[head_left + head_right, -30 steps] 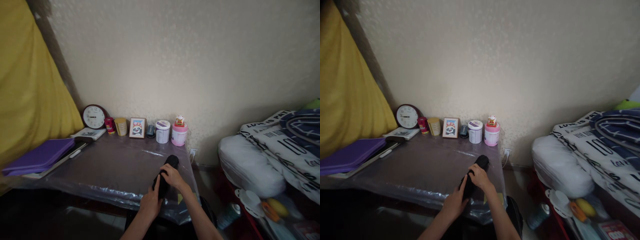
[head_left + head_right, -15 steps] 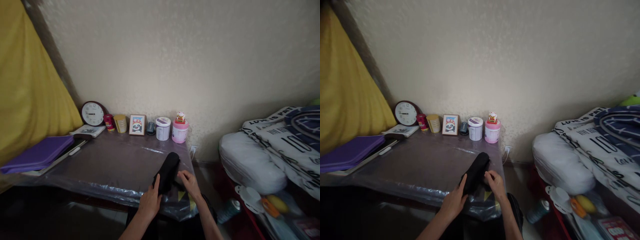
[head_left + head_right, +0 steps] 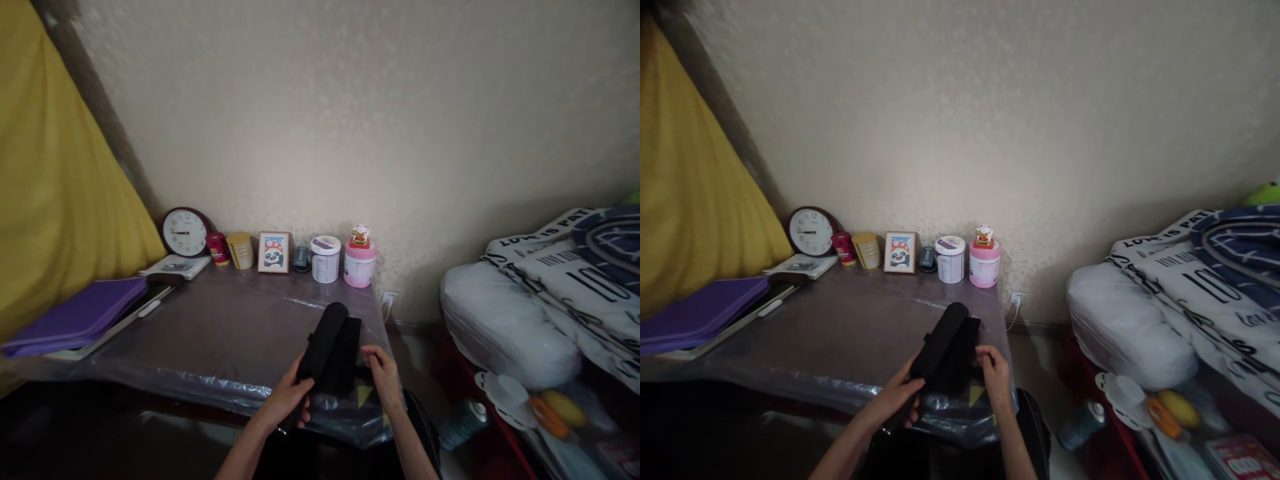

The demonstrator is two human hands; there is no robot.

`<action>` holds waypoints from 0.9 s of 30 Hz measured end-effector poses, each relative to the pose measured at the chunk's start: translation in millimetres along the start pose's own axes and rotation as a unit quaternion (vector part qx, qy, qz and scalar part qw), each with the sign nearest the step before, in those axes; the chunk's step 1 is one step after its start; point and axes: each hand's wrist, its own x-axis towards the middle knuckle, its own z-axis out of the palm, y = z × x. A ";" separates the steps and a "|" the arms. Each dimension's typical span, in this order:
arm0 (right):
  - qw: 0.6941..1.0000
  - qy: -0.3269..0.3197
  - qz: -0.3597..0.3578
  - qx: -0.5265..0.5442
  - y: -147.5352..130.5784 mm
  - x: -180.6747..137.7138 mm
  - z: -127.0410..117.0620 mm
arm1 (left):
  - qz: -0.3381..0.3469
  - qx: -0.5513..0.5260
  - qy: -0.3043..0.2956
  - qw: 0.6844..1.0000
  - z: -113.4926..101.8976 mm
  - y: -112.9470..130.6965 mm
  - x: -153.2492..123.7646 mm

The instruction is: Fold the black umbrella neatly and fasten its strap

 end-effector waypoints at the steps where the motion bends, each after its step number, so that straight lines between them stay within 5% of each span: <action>1: 1.000 0.001 0.010 0.005 2.8 -0.5 -1.1 | -0.008 -0.005 0.009 1.000 -5.1 -1.0 0.7; 7: 1.000 -0.006 0.020 0.009 5.8 -1.0 -0.8 | -0.005 0.091 0.129 0.988 -22.3 -5.2 -11.8; 9: 1.000 -0.010 0.016 0.007 8.1 -0.9 -0.7 | 0.066 0.259 0.188 0.945 -17.0 -4.0 -18.5; 11: 1.000 -0.013 0.014 0.007 10.8 -1.0 -1.0 | 0.044 0.371 0.196 0.907 -9.5 -2.2 -20.3; 14: 1.000 -0.015 0.014 0.008 12.7 -1.5 -1.3 | 0.008 0.407 0.195 0.892 -5.4 -1.7 -11.9; 17: 1.000 -0.015 0.012 0.015 11.9 -2.1 -0.6 | 0.036 0.343 0.167 0.924 -14.5 -3.8 -0.1; 22: 1.000 0.019 0.007 0.024 12.4 -1.3 0.6 | 0.062 0.074 0.093 0.991 -30.9 0.9 -0.3; 27: 0.997 0.068 -0.007 0.033 20.2 -0.6 -2.6 | 0.087 -0.074 0.022 0.993 -34.8 17.9 -13.0</action>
